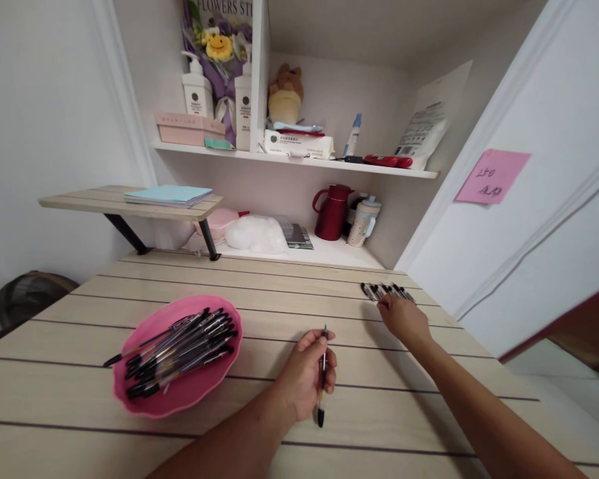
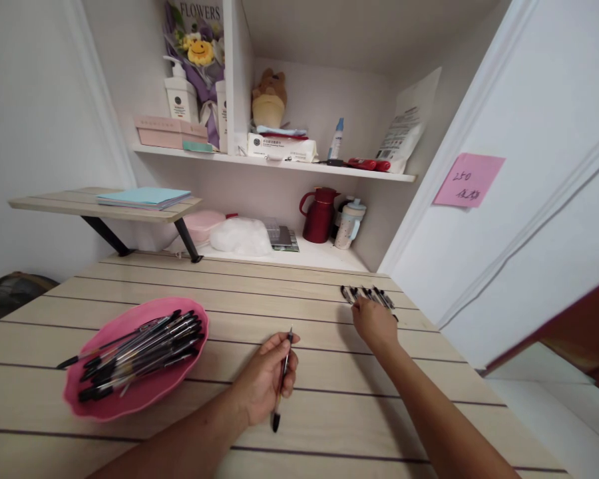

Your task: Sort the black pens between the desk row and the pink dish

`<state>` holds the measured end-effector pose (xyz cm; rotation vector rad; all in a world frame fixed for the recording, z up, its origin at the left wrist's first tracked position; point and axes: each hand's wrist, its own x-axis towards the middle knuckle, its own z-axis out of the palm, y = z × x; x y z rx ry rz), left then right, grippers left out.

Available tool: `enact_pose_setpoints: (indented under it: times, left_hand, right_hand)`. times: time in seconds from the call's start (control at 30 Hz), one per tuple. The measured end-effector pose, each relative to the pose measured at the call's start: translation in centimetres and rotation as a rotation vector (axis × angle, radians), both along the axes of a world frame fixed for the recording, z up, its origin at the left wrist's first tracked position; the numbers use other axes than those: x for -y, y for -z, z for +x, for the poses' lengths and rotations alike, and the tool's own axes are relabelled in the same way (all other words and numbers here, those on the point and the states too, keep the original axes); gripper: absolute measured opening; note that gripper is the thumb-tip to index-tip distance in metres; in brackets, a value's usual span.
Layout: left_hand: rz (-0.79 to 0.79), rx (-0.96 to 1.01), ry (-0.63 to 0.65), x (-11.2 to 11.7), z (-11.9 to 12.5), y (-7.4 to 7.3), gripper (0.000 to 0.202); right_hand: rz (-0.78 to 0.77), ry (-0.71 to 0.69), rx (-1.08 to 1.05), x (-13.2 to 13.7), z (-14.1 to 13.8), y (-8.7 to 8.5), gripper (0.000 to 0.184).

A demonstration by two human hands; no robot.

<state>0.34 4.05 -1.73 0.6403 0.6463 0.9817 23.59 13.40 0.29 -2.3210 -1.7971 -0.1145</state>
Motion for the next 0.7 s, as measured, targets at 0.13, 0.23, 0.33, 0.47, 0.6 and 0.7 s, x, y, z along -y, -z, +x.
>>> enact_pose_setpoints:
  times: [0.13,0.23,0.33,0.47,0.6,0.7]
  left_hand:
    - [-0.048,0.124,-0.079,-0.3,-0.2,0.0,0.03]
    - [-0.079,0.256,-0.179,-0.6,-0.2,-0.1,0.027]
    - [-0.075,0.351,-0.287,-0.9,-0.1,-0.2,0.025]
    - [-0.057,0.395,-0.33,-1.2,-0.2,-0.2,0.022]
    - [-0.08,0.399,-0.289,-1.4,-0.4,0.0,0.025]
    - [-0.128,0.355,-0.248,-1.5,-0.4,0.3,0.029]
  right_hand:
    - [-0.004,-0.09,-0.249,1.8,-2.1,-0.3,0.026]
    - [-0.205,-0.307,-0.787,5.0,-5.4,0.3,0.036]
    - [-0.385,-0.471,-1.126,8.7,-9.0,1.3,0.031]
    - [-0.318,-0.472,-1.146,11.3,-11.6,2.0,0.022]
    - [-0.149,-0.473,-0.913,10.0,-10.6,1.8,0.018]
    - [0.001,-0.385,-0.64,7.0,-7.9,1.2,0.017]
